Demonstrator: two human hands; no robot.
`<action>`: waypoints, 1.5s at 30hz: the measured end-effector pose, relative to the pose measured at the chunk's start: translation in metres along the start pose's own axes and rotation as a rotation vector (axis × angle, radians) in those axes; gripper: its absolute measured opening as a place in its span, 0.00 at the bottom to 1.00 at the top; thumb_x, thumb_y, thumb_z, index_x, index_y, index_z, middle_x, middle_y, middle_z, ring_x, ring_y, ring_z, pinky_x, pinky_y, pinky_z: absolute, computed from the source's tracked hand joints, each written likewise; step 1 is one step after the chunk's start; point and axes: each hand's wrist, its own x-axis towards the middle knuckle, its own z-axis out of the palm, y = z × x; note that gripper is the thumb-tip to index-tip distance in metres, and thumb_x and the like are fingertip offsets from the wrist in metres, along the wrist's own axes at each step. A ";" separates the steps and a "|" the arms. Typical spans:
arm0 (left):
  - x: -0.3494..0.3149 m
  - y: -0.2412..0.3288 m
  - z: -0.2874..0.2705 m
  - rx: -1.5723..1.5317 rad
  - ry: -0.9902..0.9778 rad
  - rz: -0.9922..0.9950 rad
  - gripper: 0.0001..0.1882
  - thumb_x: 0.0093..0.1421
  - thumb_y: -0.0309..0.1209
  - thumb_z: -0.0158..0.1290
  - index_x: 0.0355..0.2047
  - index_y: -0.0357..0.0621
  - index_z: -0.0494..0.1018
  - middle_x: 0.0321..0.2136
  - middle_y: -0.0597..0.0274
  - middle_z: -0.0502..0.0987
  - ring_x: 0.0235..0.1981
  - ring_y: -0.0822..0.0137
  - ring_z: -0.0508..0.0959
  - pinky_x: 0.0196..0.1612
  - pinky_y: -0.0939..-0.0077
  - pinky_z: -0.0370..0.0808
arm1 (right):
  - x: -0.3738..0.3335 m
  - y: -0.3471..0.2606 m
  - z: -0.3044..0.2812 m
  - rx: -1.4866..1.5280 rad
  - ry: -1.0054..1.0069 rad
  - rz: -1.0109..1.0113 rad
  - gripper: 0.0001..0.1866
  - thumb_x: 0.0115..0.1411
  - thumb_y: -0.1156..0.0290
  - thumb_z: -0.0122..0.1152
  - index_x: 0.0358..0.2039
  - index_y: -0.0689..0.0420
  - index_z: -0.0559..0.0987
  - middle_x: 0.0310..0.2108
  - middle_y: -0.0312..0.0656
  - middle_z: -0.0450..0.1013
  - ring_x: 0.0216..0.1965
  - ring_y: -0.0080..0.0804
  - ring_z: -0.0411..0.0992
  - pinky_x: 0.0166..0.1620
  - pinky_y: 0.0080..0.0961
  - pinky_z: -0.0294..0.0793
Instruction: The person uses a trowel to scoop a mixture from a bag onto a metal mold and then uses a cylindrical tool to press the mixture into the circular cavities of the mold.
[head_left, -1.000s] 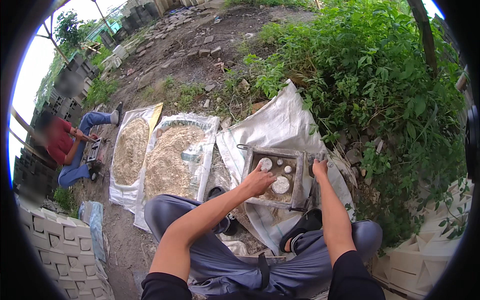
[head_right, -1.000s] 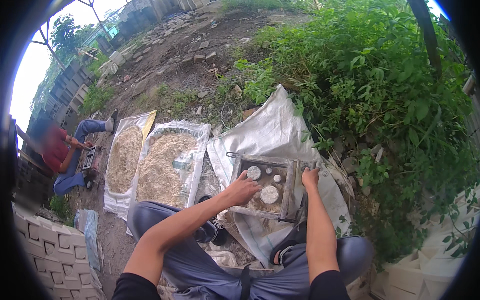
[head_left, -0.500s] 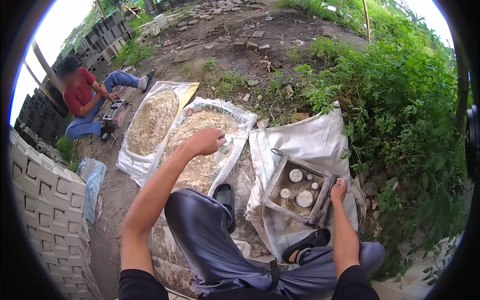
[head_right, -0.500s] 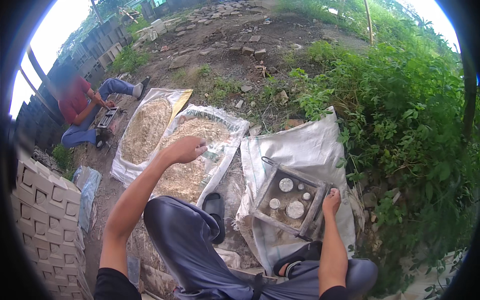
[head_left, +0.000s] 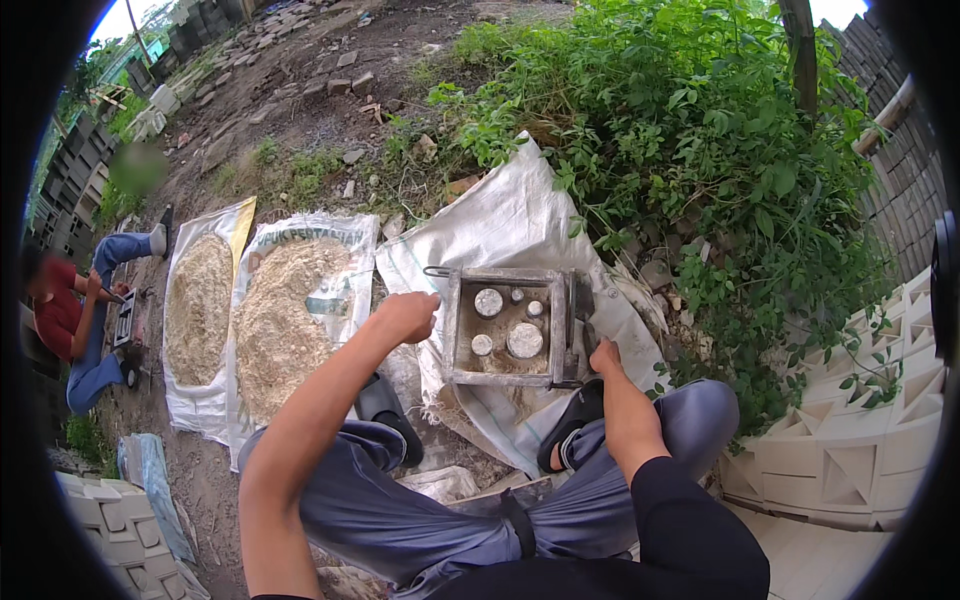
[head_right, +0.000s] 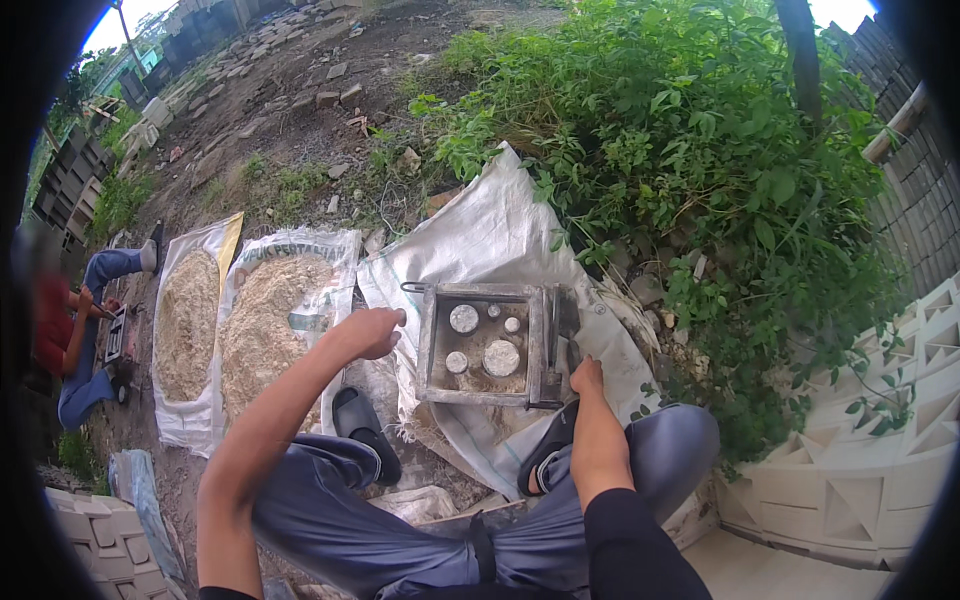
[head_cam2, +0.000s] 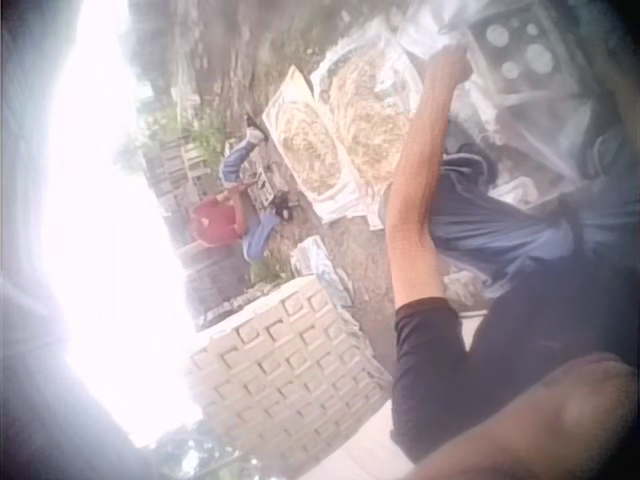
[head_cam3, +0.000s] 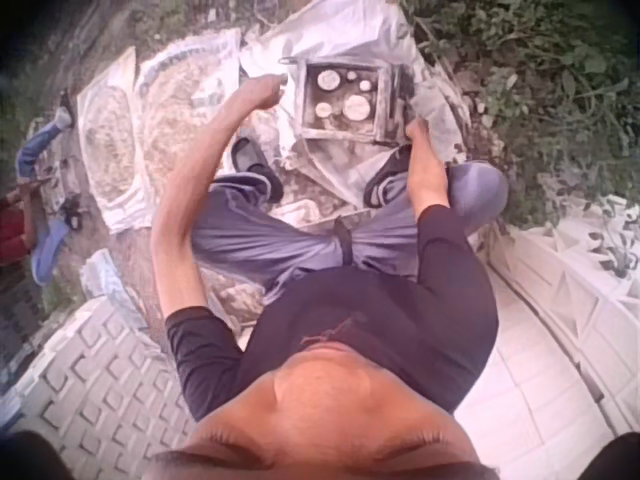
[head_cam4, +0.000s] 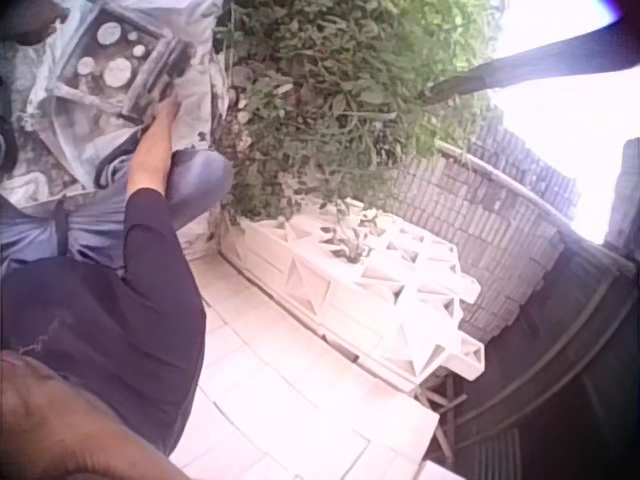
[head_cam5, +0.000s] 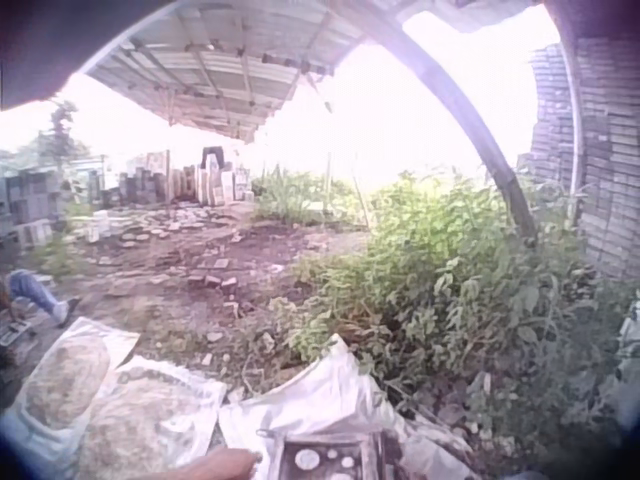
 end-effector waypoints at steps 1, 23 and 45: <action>0.012 0.020 0.018 0.047 0.016 0.026 0.13 0.54 0.30 0.45 0.39 0.40 0.70 0.36 0.50 0.77 0.39 0.52 0.77 0.41 0.57 0.74 | -0.012 -0.006 0.005 -0.069 -0.056 0.029 0.24 0.50 0.76 0.50 0.50 0.64 0.65 0.45 0.59 0.69 0.48 0.53 0.69 0.52 0.40 0.69; -0.124 -0.138 -0.055 -0.276 0.289 -0.330 0.18 0.57 0.30 0.42 0.47 0.43 0.70 0.40 0.46 0.76 0.44 0.51 0.75 0.47 0.59 0.71 | 0.087 -0.095 -0.259 -0.489 -0.825 0.747 0.13 0.54 0.58 0.59 0.23 0.54 0.73 0.18 0.34 0.68 0.17 0.22 0.63 0.22 0.21 0.65; -0.230 -0.276 0.244 -0.643 0.183 -1.175 0.28 0.54 0.45 0.51 0.46 0.32 0.69 0.45 0.39 0.72 0.49 0.46 0.72 0.52 0.56 0.67 | -0.105 -0.474 -0.045 -0.475 -0.684 -1.055 0.33 0.56 0.49 0.53 0.52 0.65 0.66 0.36 0.59 0.73 0.32 0.46 0.75 0.39 0.36 0.73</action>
